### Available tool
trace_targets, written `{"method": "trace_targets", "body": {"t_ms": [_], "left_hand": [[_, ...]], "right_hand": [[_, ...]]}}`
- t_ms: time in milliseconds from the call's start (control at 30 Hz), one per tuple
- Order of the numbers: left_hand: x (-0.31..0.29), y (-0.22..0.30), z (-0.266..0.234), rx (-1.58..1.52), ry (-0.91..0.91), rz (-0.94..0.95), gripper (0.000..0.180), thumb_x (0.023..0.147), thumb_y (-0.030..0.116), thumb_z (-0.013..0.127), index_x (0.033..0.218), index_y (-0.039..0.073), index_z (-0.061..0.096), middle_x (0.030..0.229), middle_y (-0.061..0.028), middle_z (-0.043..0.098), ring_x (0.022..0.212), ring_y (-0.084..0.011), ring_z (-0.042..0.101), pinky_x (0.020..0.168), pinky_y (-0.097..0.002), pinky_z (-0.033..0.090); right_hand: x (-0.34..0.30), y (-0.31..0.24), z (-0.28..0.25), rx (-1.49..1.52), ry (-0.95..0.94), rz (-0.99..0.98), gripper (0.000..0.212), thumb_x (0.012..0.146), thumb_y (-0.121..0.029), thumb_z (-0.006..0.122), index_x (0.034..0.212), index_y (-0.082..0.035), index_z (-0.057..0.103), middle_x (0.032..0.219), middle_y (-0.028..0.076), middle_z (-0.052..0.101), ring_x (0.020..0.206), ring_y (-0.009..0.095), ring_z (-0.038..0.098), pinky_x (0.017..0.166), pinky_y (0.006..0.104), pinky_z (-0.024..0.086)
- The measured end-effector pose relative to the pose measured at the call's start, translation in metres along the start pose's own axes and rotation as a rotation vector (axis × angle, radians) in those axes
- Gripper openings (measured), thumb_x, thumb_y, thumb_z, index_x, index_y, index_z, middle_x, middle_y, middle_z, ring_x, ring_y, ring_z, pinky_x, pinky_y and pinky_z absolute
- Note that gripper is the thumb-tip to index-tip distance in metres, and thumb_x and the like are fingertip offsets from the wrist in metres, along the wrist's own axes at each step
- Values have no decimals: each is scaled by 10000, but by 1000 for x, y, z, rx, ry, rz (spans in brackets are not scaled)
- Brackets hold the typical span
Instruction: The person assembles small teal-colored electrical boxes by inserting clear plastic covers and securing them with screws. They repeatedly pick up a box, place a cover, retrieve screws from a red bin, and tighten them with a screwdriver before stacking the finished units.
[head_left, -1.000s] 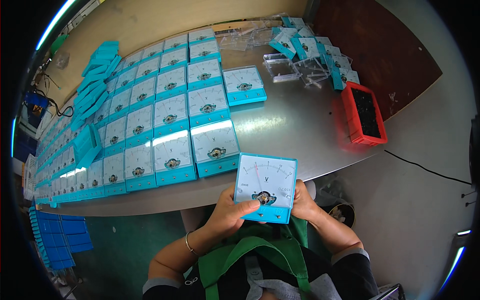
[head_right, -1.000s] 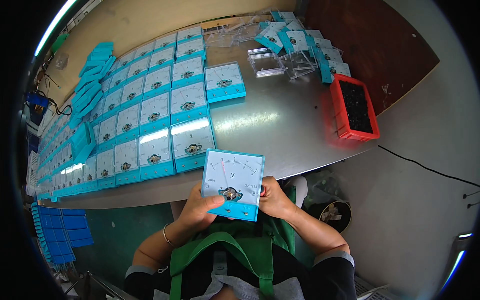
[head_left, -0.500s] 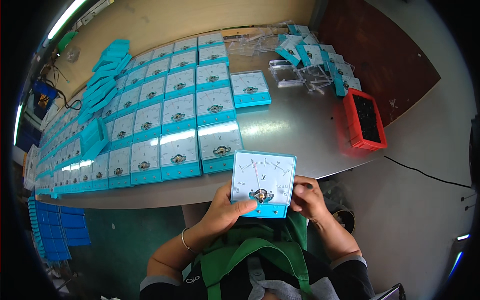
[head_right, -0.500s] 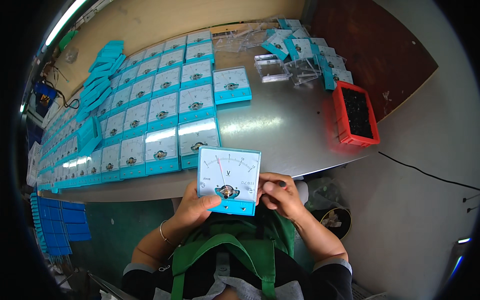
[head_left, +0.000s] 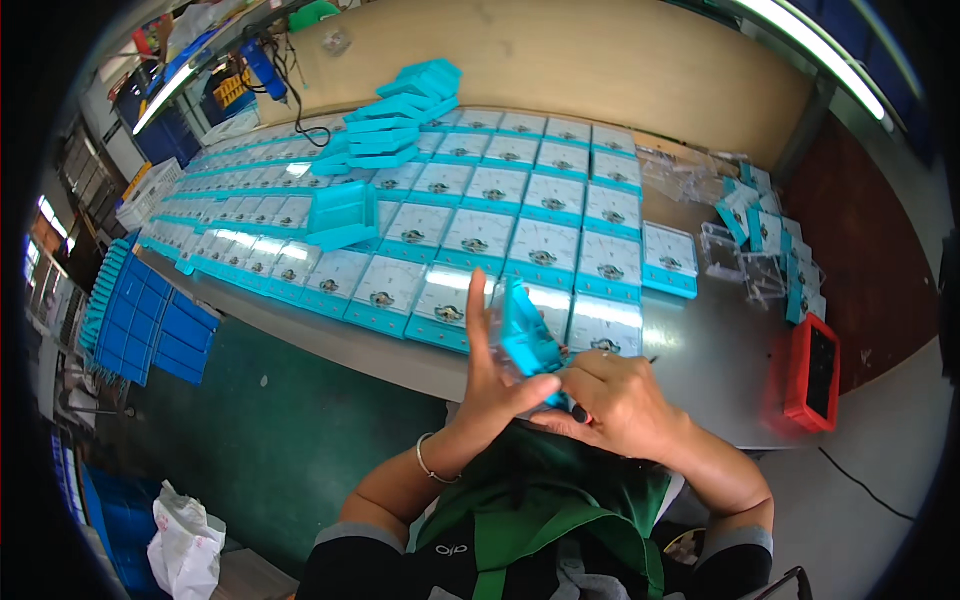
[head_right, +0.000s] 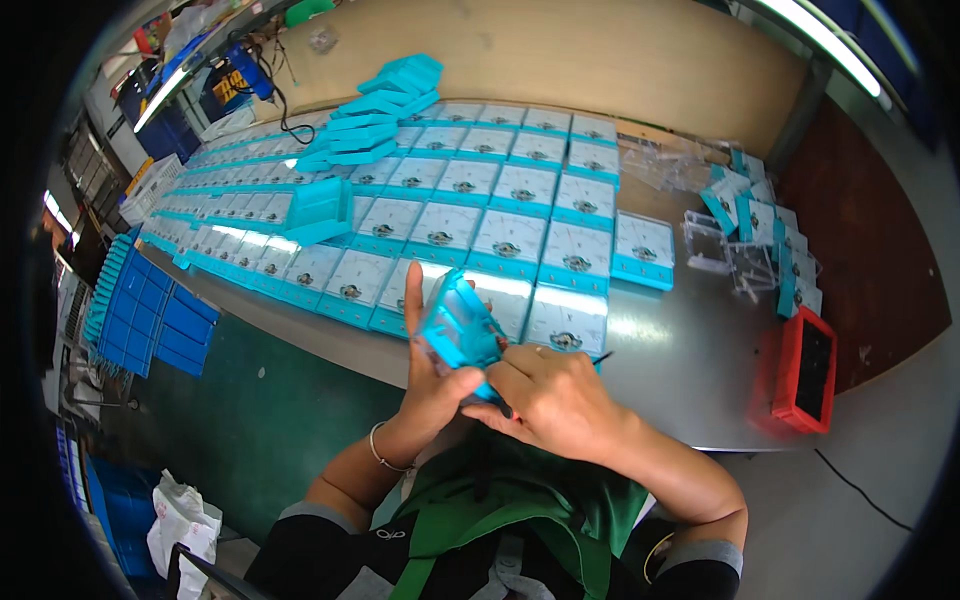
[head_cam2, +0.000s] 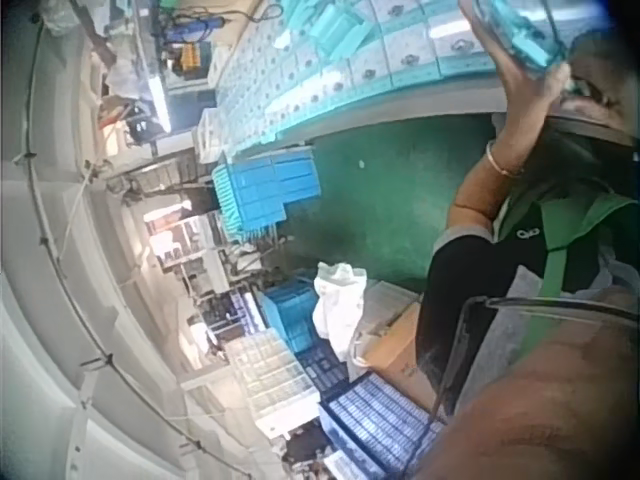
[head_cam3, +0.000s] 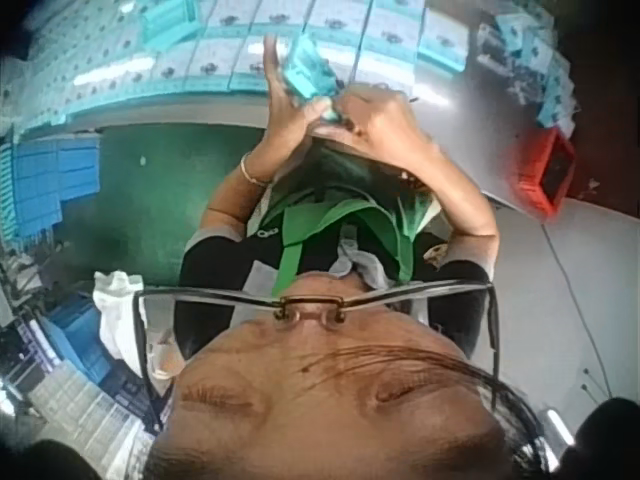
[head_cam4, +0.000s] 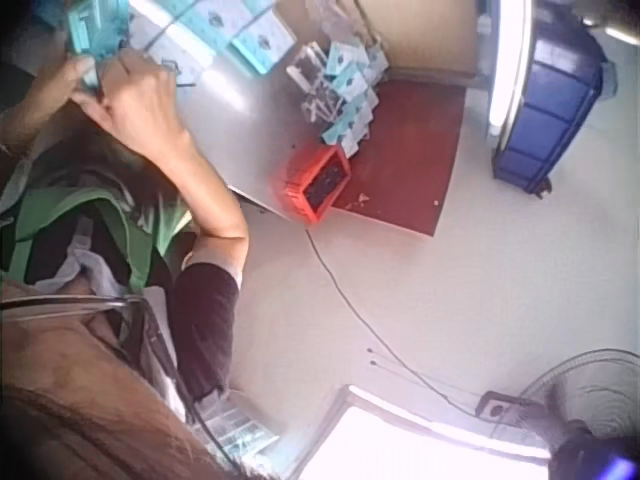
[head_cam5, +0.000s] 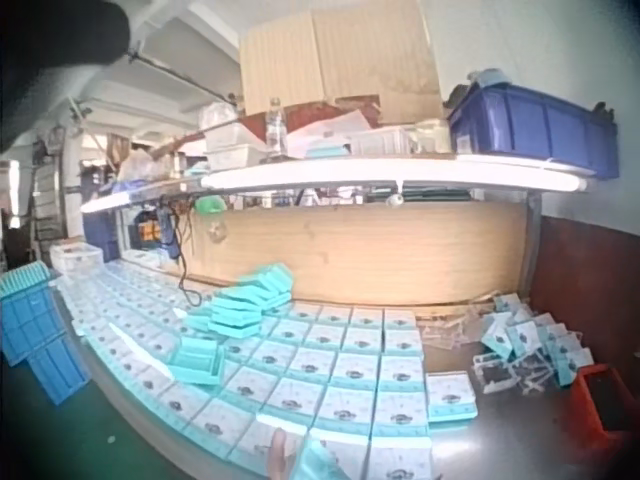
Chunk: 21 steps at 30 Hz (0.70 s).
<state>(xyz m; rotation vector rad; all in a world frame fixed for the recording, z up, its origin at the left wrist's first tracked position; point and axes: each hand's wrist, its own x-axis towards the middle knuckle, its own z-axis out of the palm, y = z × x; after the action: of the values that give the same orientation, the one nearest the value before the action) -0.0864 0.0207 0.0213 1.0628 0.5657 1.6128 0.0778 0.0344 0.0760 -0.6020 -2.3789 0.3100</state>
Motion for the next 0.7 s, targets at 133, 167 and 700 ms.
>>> {"method": "trace_targets", "body": {"t_ms": [133, 167, 700], "left_hand": [[-6, 17, -67, -102, 136, 93, 1115, 691, 433, 790, 1492, 233, 42, 1353, -129, 405, 1149, -279, 518, 941, -442, 482], [-10, 23, -74, -114, 187, 110, 1104, 690, 447, 790, 1489, 235, 58, 1353, -132, 406, 1165, -282, 511, 957, -448, 474], [-47, 33, -132, -173, 218, 150, 1128, 599, 400, 869, 1461, 221, 165, 1332, -172, 411, 1132, -316, 543, 876, -463, 545]], "right_hand": [[86, 32, 35, 240, -89, 116, 251, 779, -87, 701, 1014, -26, 638, 886, 123, 629, 628, 255, 616, 538, 349, 478], [112, 40, 54, 134, -91, 89, 287, 783, -80, 689, 1059, -28, 628, 973, 132, 636, 654, 264, 629, 556, 364, 489], [209, 63, 157, -245, -48, -163, 107, 741, -55, 647, 792, -39, 555, 786, 114, 567, 678, 314, 620, 548, 411, 491]]}}
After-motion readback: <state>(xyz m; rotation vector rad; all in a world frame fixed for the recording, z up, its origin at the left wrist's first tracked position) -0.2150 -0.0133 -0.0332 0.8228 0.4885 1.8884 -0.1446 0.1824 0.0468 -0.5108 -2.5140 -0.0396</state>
